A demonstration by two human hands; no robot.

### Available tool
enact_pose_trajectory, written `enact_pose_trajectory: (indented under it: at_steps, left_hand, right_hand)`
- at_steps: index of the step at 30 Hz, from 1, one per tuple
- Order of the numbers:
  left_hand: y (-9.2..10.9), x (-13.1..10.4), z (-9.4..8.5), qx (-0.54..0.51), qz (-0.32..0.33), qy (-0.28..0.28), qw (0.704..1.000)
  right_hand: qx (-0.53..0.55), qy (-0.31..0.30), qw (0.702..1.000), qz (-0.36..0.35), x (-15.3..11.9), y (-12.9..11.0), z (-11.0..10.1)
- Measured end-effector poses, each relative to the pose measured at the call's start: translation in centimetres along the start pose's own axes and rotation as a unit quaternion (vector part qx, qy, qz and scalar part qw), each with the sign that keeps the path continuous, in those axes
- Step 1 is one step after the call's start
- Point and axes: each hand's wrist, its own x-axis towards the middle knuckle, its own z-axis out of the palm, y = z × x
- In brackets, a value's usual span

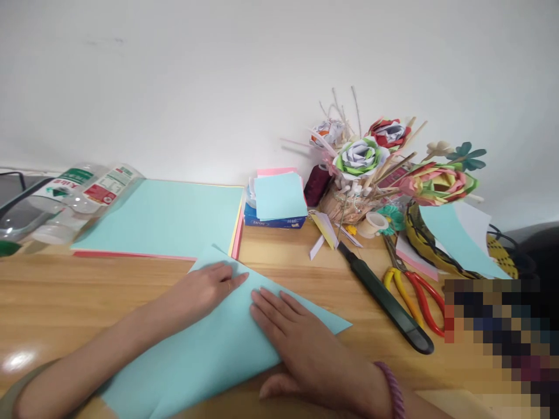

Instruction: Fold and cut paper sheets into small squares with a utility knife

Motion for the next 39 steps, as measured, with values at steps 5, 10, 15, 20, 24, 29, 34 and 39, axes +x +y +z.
enact_pose_trajectory:
  at_steps: [5, 10, 15, 20, 24, 29, 34, 39]
  left_hand:
    - [0.8, 0.4, -0.7, -0.042, -0.036, -0.002, 0.998]
    - [1.0, 0.5, -1.0, -0.045, -0.031, -0.002, 0.999]
    - [0.9, 0.2, -0.9, 0.025, 0.04, 0.013, 0.999]
    - [1.0, 0.3, -1.1, 0.056, 0.054, 0.009, 0.997]
    - [1.2, 0.5, -1.4, 0.037, 0.039, 0.011, 0.998]
    - [1.2, 0.6, -1.8, 0.056, 0.035, -0.039, 0.997]
    - [1.3, 0.7, -2.2, 0.077, 0.03, -0.044, 0.996]
    - [0.8, 0.0, -2.3, 0.132, 0.114, 0.009, 0.985]
  right_hand:
    - [-0.015, 0.008, 1.0, -0.002, 0.0, 0.1, 0.4]
    - [-0.02, 0.011, 1.0, -0.006, 0.1, 0.1, 0.5]
    - [-0.019, 0.008, 1.0, -0.007, 0.1, 0.1, 0.2]
    - [-0.027, 0.005, 1.0, -0.007, 0.1, 0.0, 0.4]
    - [-0.021, -0.008, 1.0, -0.021, 0.2, -0.9, 0.6]
    - [-0.034, -0.009, 0.997, -0.061, 0.5, -2.5, 0.8]
    - [-0.114, 0.039, 0.985, -0.128, 1.4, -4.2, 3.5]
    - [-0.166, 0.089, 0.967, -0.173, 2.3, -5.6, 6.2]
